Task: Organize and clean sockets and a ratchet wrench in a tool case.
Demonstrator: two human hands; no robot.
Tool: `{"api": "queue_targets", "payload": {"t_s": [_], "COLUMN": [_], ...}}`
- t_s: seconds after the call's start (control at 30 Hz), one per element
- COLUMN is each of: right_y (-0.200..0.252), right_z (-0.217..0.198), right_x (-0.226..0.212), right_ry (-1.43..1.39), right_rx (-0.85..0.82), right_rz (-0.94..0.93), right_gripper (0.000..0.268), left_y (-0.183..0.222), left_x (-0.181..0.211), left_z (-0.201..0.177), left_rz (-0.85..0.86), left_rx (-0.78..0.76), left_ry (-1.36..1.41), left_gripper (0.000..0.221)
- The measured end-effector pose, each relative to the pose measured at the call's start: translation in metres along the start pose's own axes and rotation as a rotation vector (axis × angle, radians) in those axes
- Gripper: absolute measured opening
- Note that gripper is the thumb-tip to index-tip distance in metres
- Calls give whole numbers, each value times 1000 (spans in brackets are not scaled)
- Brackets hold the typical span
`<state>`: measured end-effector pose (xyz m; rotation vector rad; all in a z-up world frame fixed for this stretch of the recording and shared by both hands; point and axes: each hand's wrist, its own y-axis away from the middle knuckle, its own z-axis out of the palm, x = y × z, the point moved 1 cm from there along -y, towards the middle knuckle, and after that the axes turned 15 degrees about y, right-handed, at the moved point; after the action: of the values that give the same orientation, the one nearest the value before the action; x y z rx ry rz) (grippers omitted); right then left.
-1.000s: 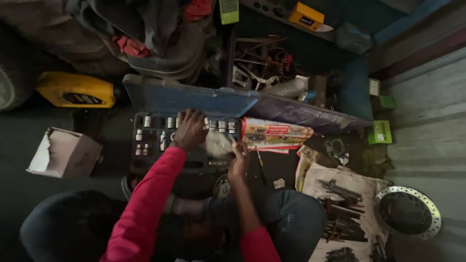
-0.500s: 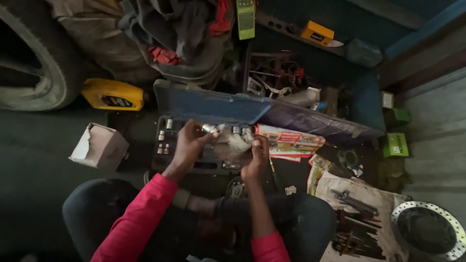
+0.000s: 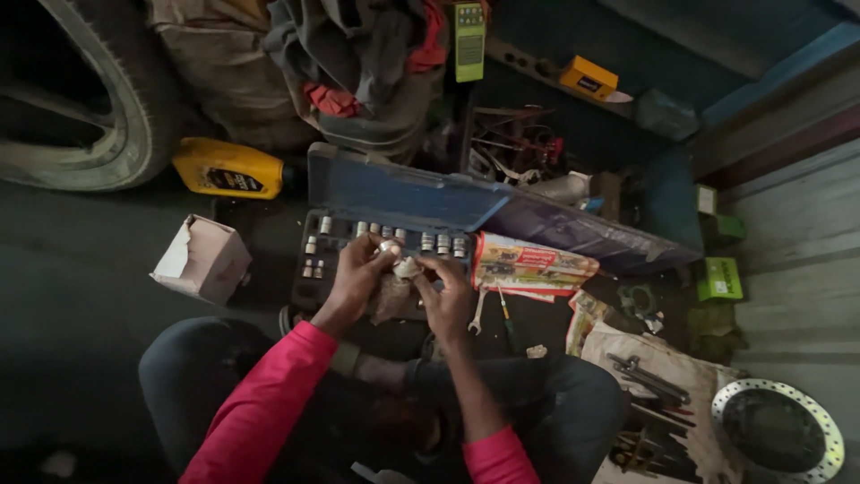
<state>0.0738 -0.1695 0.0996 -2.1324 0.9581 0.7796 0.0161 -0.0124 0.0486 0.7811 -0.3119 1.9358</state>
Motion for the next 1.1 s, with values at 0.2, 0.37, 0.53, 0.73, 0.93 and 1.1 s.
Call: {"api": "queue_targets", "payload": {"t_s": [0.2, 0.37, 0.53, 0.73, 0.93, 1.1], "right_y": [-19, -36, -42, -39, -27, -29], "right_z": [-28, -31, -36, -32, -5, -10], "right_x": [-4, 61, 90, 87, 139, 115], "right_ry": [370, 56, -595, -841, -378, -686], "right_rx": [303, -179, -145, -111, -47, -78], "right_rz": [-391, 260, 424, 504, 245, 175], "right_gripper": [16, 31, 22, 20, 13, 27], "left_y": [-3, -10, -7, -3, 4, 11], "left_x": [3, 9, 10, 13, 11, 1], "left_z": [-14, -21, -16, -11, 6, 11], "left_rz": [123, 250, 243, 201, 153, 76], "left_rx": [135, 172, 172, 140, -180, -342], "left_ry": [-171, -156, -100, -111, -323, -756], "left_gripper": [17, 19, 21, 19, 25, 29]}}
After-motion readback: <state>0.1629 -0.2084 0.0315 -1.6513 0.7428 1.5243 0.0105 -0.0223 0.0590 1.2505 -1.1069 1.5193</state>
